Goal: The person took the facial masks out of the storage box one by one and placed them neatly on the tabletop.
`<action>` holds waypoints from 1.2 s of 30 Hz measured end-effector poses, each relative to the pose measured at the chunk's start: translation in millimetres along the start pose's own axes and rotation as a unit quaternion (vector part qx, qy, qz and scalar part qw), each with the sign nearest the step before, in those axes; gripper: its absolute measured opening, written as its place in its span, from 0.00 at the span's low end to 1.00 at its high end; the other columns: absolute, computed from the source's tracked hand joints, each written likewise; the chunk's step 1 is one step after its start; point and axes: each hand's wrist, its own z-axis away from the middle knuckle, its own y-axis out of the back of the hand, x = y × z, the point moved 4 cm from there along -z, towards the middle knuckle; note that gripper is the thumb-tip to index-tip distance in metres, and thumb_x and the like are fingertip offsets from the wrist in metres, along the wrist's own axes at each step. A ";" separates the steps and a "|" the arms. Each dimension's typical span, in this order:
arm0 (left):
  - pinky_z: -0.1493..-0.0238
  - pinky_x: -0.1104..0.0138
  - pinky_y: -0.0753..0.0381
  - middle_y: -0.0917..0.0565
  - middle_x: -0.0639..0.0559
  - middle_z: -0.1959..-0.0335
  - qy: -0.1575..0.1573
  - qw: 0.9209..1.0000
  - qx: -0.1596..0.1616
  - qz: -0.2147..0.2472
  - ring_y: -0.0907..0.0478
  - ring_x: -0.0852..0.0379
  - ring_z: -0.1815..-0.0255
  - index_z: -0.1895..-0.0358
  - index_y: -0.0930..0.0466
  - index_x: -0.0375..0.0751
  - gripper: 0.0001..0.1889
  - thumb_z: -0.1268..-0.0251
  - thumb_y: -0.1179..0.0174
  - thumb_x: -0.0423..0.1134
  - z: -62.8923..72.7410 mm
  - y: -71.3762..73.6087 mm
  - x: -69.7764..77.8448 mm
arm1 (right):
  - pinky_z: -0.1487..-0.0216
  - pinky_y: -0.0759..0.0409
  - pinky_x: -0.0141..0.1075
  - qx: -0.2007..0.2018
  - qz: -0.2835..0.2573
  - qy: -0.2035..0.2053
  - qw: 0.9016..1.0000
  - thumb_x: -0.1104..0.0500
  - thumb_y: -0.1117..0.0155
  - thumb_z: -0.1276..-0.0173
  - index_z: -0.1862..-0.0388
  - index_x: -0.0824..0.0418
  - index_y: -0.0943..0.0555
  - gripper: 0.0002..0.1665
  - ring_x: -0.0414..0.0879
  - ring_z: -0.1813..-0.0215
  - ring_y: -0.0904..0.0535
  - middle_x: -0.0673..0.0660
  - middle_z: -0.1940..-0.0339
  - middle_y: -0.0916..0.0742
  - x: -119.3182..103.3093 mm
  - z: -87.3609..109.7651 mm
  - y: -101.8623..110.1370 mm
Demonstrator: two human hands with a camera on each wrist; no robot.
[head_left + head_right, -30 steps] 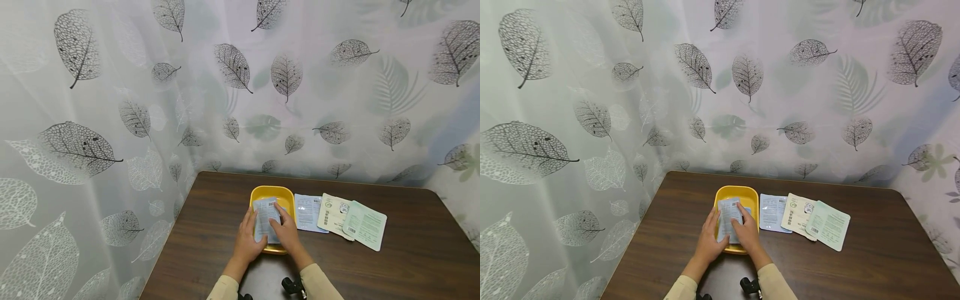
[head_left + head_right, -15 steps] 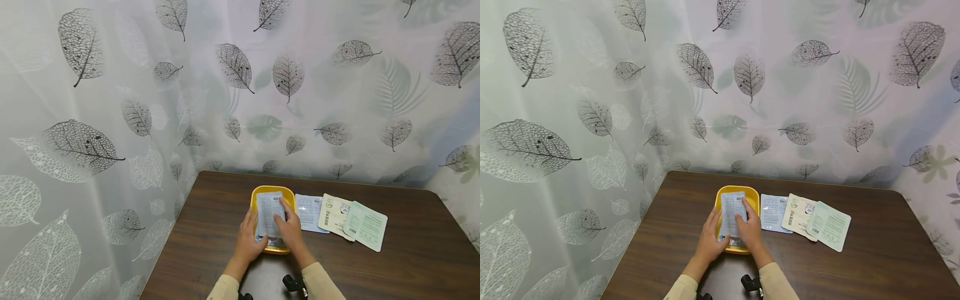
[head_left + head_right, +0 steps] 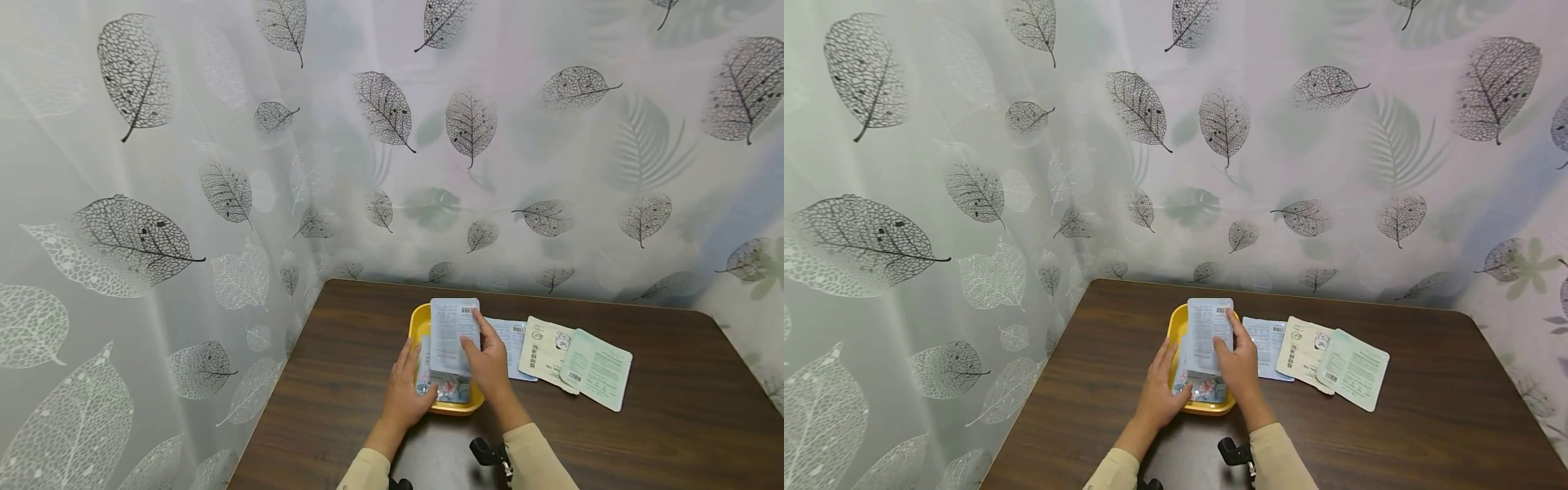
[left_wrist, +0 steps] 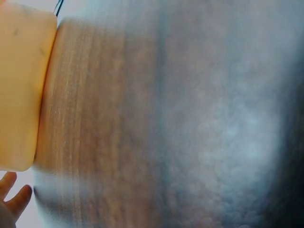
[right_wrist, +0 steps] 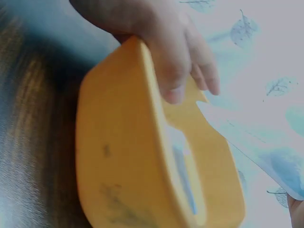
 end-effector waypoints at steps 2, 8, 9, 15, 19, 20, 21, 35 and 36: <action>0.38 0.45 0.22 0.41 0.47 0.17 0.001 1.000 -0.001 -0.001 0.27 0.41 0.32 0.22 0.37 0.47 0.45 0.45 0.32 0.49 0.3 0.1 0.2 | 0.48 0.20 0.21 0.006 0.003 0.001 1.000 0.65 0.45 0.23 0.17 0.56 0.42 0.38 0.58 0.31 0.24 0.63 0.23 0.28 -3.7 0.1 3.0; 0.37 0.45 0.24 0.41 0.45 0.17 -0.001 1.000 -0.001 0.005 0.28 0.41 0.32 0.22 0.37 0.43 0.45 0.46 0.32 0.48 0.9 1.9 1.7 | 0.49 0.18 0.25 0.023 0.002 0.001 1.000 0.65 0.46 0.23 0.17 0.55 0.42 0.38 0.51 0.35 0.22 0.62 0.25 0.25 -11.8 0.9 11.7; 0.37 0.45 0.24 0.41 0.45 0.17 -0.001 1.000 -0.001 0.005 0.28 0.41 0.31 0.22 0.37 0.43 0.45 0.46 0.32 0.48 0.8 2.2 1.9 | 0.49 0.18 0.25 0.026 0.001 0.000 1.000 0.65 0.46 0.23 0.17 0.54 0.42 0.38 0.49 0.36 0.21 0.61 0.26 0.25 -12.7 1.0 13.3; 0.36 0.45 0.24 0.42 0.45 0.17 0.004 1.000 -0.004 0.011 0.29 0.41 0.31 0.22 0.37 0.43 0.44 0.45 0.32 0.48 0.3 2.8 2.2 | 0.52 0.17 0.26 0.049 0.010 0.004 0.999 0.64 0.44 0.23 0.17 0.52 0.41 0.38 0.40 0.44 0.18 0.62 0.28 0.23 -16.2 2.0 23.4; 0.36 0.45 0.24 0.42 0.46 0.17 0.006 1.000 -0.004 0.011 0.29 0.41 0.30 0.22 0.37 0.44 0.44 0.45 0.32 0.48 0.6 2.3 1.7 | 0.54 0.17 0.25 0.070 0.005 0.013 0.997 0.65 0.44 0.24 0.18 0.53 0.39 0.37 0.35 0.47 0.17 0.63 0.29 0.22 -17.8 1.9 30.2; 0.37 0.45 0.24 0.42 0.46 0.17 0.005 1.000 -0.003 0.011 0.29 0.41 0.31 0.22 0.37 0.44 0.44 0.45 0.32 0.48 0.6 2.0 1.4 | 0.54 0.17 0.24 0.075 0.004 0.016 0.997 0.66 0.44 0.24 0.18 0.54 0.39 0.37 0.34 0.47 0.17 0.64 0.29 0.22 -18.3 1.7 32.0; 0.37 0.45 0.24 0.42 0.46 0.17 0.004 1.000 -0.002 0.010 0.29 0.41 0.31 0.22 0.36 0.43 0.44 0.45 0.32 0.48 0.5 1.7 1.1 | 0.54 0.17 0.24 0.080 0.002 0.019 0.997 0.66 0.43 0.24 0.18 0.54 0.38 0.37 0.33 0.47 0.18 0.64 0.29 0.22 -18.7 1.6 34.0; 0.37 0.45 0.23 0.42 0.47 0.17 0.006 1.000 -0.003 0.005 0.28 0.43 0.31 0.22 0.37 0.44 0.45 0.45 0.32 0.49 -0.2 -1.4 -1.8 | 0.55 0.18 0.22 0.131 -0.015 0.012 0.991 0.69 0.44 0.25 0.19 0.52 0.36 0.37 0.29 0.47 0.17 0.63 0.27 0.23 -11.6 2.5 68.7; 0.37 0.45 0.23 0.42 0.47 0.17 0.006 1.000 -0.002 0.005 0.28 0.42 0.31 0.22 0.37 0.44 0.45 0.45 0.32 0.49 -0.3 -1.3 -1.7 | 0.55 0.18 0.22 0.136 -0.015 0.007 0.991 0.68 0.44 0.25 0.20 0.52 0.36 0.37 0.29 0.48 0.17 0.64 0.27 0.23 -9.6 2.5 71.8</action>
